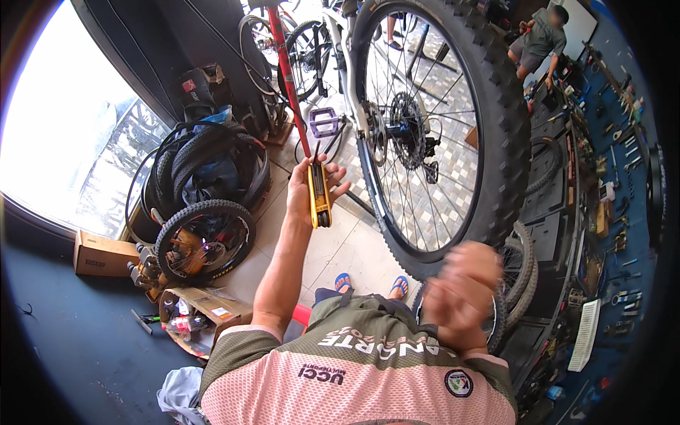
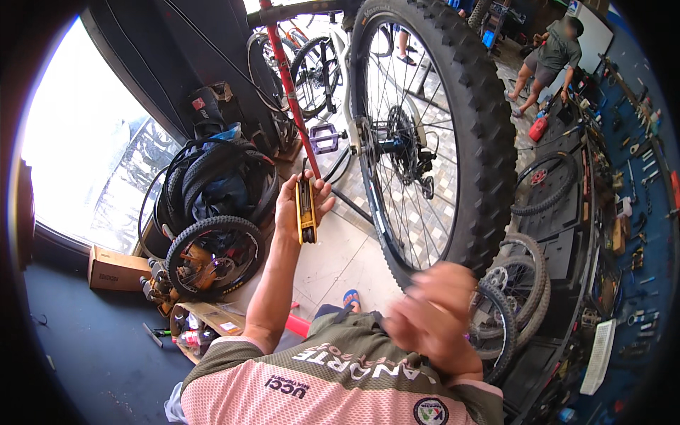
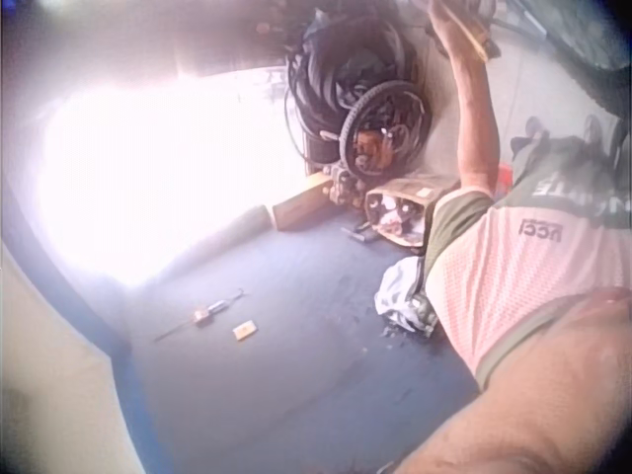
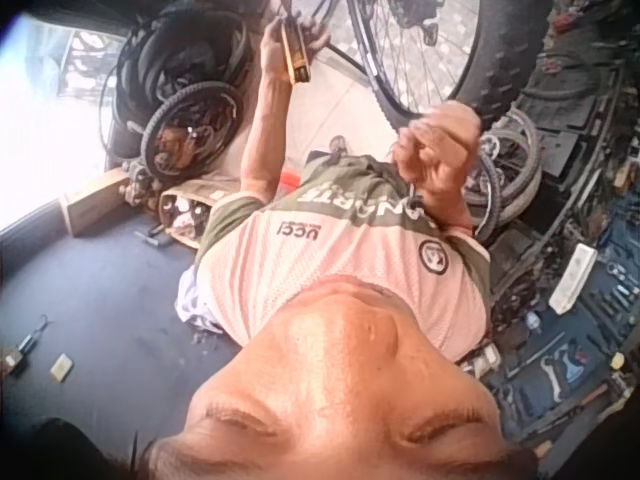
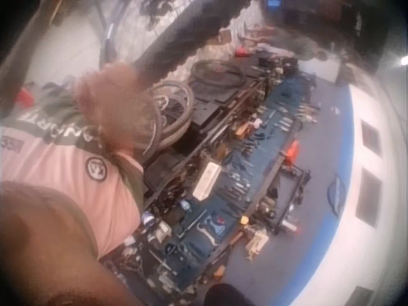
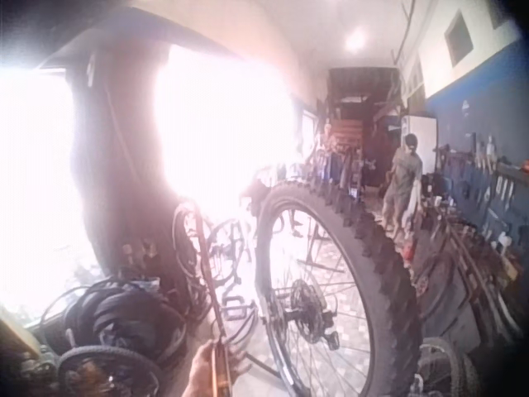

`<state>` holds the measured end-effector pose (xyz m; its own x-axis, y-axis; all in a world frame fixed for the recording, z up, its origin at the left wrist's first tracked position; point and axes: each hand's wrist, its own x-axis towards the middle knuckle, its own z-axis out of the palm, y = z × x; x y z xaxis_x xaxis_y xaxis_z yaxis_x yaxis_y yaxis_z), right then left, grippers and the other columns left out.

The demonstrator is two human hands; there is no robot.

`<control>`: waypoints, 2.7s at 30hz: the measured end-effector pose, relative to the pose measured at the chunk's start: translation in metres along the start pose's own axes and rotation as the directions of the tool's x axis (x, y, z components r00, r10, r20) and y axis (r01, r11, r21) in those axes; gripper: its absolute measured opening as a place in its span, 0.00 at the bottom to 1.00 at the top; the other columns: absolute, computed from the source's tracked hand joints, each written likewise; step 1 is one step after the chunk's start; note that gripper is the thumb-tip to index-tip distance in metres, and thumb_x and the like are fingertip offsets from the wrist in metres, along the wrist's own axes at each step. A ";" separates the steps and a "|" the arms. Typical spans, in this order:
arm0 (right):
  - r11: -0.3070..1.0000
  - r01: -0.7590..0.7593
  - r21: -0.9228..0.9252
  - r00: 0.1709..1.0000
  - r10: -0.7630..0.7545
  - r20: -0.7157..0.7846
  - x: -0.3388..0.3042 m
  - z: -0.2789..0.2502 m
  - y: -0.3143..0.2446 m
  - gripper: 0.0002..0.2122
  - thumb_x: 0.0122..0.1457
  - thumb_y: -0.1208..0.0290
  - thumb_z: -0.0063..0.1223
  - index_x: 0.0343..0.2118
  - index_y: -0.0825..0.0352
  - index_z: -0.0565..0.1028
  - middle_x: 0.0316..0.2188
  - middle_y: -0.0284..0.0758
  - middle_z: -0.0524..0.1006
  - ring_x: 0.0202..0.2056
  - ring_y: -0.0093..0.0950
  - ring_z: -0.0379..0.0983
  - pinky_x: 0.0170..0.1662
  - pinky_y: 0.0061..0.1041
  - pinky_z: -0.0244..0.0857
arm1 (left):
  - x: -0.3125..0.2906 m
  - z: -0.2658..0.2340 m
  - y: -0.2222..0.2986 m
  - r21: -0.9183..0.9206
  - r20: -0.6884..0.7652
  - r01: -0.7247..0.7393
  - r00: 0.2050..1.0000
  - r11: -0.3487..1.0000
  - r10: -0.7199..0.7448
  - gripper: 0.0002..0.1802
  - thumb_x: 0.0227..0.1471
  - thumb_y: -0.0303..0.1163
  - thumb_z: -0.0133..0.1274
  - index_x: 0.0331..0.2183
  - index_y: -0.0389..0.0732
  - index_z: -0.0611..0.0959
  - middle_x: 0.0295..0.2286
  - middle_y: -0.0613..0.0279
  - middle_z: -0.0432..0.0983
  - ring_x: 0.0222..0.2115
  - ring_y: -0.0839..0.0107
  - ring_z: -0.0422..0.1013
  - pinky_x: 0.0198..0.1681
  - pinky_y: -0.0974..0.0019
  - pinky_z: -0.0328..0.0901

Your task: The person wipes the bicycle frame with a cloth, then removes the rear wheel and uses a tire lever to work on the tire. The person handles the wheel and tire while standing in a bicycle repair shop.

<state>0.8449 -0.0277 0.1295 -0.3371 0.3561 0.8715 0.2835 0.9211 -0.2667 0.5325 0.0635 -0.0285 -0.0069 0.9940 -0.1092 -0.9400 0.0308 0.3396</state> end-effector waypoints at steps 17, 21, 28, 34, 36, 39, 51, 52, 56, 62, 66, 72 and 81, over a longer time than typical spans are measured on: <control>0.972 -0.234 -0.038 0.874 0.227 0.430 -0.037 0.122 0.043 0.12 0.61 0.67 0.57 0.48 0.56 0.81 0.49 0.36 0.74 0.54 0.39 0.72 0.59 0.40 0.66 | -0.067 0.022 -0.058 0.470 0.032 -0.086 0.996 0.878 0.080 0.28 0.71 0.52 0.44 0.61 0.45 0.70 0.54 0.45 0.74 0.54 0.54 0.73 0.56 0.52 0.71; 0.951 -0.234 -0.203 0.888 0.293 0.353 -0.081 0.116 0.046 0.20 0.50 0.61 0.68 0.47 0.59 0.80 0.57 0.36 0.70 0.59 0.37 0.67 0.61 0.40 0.63 | -0.070 -0.009 -0.084 0.457 -0.066 0.110 0.994 0.883 -0.089 0.24 0.73 0.50 0.42 0.58 0.45 0.74 0.55 0.55 0.74 0.55 0.61 0.72 0.60 0.56 0.68; 0.839 -0.484 -0.248 0.833 0.529 0.165 -0.175 0.124 0.028 0.11 0.54 0.67 0.63 0.39 0.63 0.79 0.50 0.37 0.74 0.54 0.36 0.70 0.57 0.37 0.66 | -0.057 -0.073 -0.108 0.535 -0.128 0.486 0.855 0.691 -0.502 0.22 0.72 0.51 0.41 0.49 0.43 0.77 0.45 0.59 0.78 0.44 0.66 0.77 0.44 0.62 0.75; 0.774 -0.547 -0.320 0.756 0.621 0.208 -0.190 0.128 0.030 0.14 0.57 0.68 0.60 0.44 0.68 0.75 0.44 0.40 0.73 0.50 0.37 0.72 0.53 0.33 0.69 | -0.083 -0.030 -0.119 0.726 -0.343 0.439 0.898 0.529 -0.274 0.11 0.70 0.47 0.48 0.42 0.52 0.76 0.35 0.67 0.78 0.31 0.72 0.77 0.31 0.59 0.78; 0.736 -0.599 -0.316 0.674 0.677 0.297 -0.186 0.128 0.027 0.13 0.57 0.70 0.60 0.43 0.69 0.73 0.41 0.40 0.73 0.48 0.37 0.75 0.49 0.34 0.72 | -0.082 -0.043 -0.111 0.710 -0.286 0.435 0.897 0.554 -0.337 0.06 0.69 0.36 0.52 0.42 0.46 0.73 0.33 0.63 0.76 0.35 0.68 0.80 0.30 0.56 0.82; 0.644 -0.680 -0.352 0.512 0.760 0.401 -0.181 0.126 0.023 0.15 0.57 0.72 0.58 0.44 0.71 0.71 0.33 0.43 0.79 0.37 0.42 0.80 0.41 0.40 0.74 | -0.082 -0.053 -0.104 0.799 -0.240 0.392 0.904 0.456 -0.355 0.06 0.67 0.31 0.54 0.41 0.45 0.73 0.33 0.63 0.76 0.36 0.69 0.80 0.32 0.56 0.82; 0.662 -0.733 -0.157 0.588 0.732 0.344 -0.182 0.130 0.030 0.13 0.60 0.63 0.61 0.37 0.69 0.76 0.34 0.44 0.81 0.38 0.45 0.80 0.43 0.44 0.73 | -0.089 -0.038 -0.083 0.872 -0.166 0.253 0.958 0.419 -0.234 0.12 0.62 0.27 0.60 0.38 0.41 0.71 0.25 0.64 0.74 0.23 0.76 0.74 0.26 0.67 0.76; 0.665 -0.736 -0.128 0.596 0.726 0.345 -0.171 0.124 0.026 0.13 0.60 0.63 0.61 0.39 0.68 0.77 0.35 0.44 0.81 0.39 0.44 0.80 0.44 0.43 0.73 | -0.083 -0.043 -0.079 0.876 -0.138 0.212 0.971 0.433 -0.195 0.12 0.62 0.27 0.60 0.38 0.42 0.71 0.25 0.65 0.74 0.23 0.76 0.74 0.26 0.67 0.76; 0.760 -0.646 0.075 0.737 0.595 0.320 -0.107 0.077 0.000 0.12 0.62 0.63 0.62 0.40 0.66 0.79 0.35 0.40 0.82 0.36 0.41 0.80 0.42 0.40 0.74 | -0.069 -0.033 -0.075 0.810 -0.151 0.176 0.984 0.559 -0.091 0.11 0.63 0.29 0.60 0.38 0.45 0.72 0.24 0.67 0.73 0.22 0.76 0.72 0.29 0.63 0.78; 0.862 -0.286 0.420 0.958 0.246 0.148 -0.026 -0.027 -0.029 0.09 0.60 0.65 0.67 0.34 0.65 0.79 0.26 0.35 0.78 0.27 0.36 0.77 0.31 0.35 0.70 | -0.051 -0.033 -0.054 0.625 -0.304 0.230 0.952 0.747 -0.039 0.10 0.64 0.39 0.60 0.37 0.50 0.74 0.24 0.70 0.70 0.24 0.73 0.73 0.29 0.57 0.78; 0.979 -0.202 0.027 0.949 0.202 -0.243 -0.023 -0.067 -0.028 0.14 0.61 0.59 0.67 0.34 0.67 0.80 0.29 0.33 0.80 0.30 0.34 0.77 0.34 0.34 0.72 | -0.020 -0.022 -0.040 0.608 -0.236 0.186 0.970 0.772 -0.047 0.11 0.64 0.39 0.59 0.34 0.50 0.74 0.26 0.70 0.70 0.21 0.73 0.70 0.27 0.60 0.74; 0.819 -0.518 -0.248 0.843 0.438 -0.313 -0.016 -0.048 0.014 0.39 0.60 0.49 0.65 0.64 0.74 0.64 0.56 0.44 0.70 0.54 0.37 0.67 0.56 0.36 0.60 | 0.061 -0.005 -0.002 0.607 -0.111 -0.110 0.969 0.787 0.221 0.14 0.64 0.39 0.60 0.35 0.45 0.72 0.22 0.69 0.67 0.16 0.75 0.66 0.19 0.66 0.66; 0.813 -0.582 0.035 0.798 0.579 -0.166 -0.033 -0.020 0.047 0.38 0.64 0.48 0.55 0.65 0.77 0.62 0.54 0.46 0.70 0.52 0.35 0.68 0.58 0.36 0.61 | 0.101 0.005 0.016 0.716 -0.186 -0.068 0.940 0.695 0.284 0.16 0.63 0.40 0.61 0.34 0.43 0.71 0.20 0.69 0.66 0.14 0.76 0.67 0.15 0.64 0.68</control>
<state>0.8870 0.0008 0.0967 0.0436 0.7914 0.6097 0.3949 0.5469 -0.7382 0.5186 0.1644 -0.0298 -0.3373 0.9240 -0.1803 -0.4091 0.0286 0.9120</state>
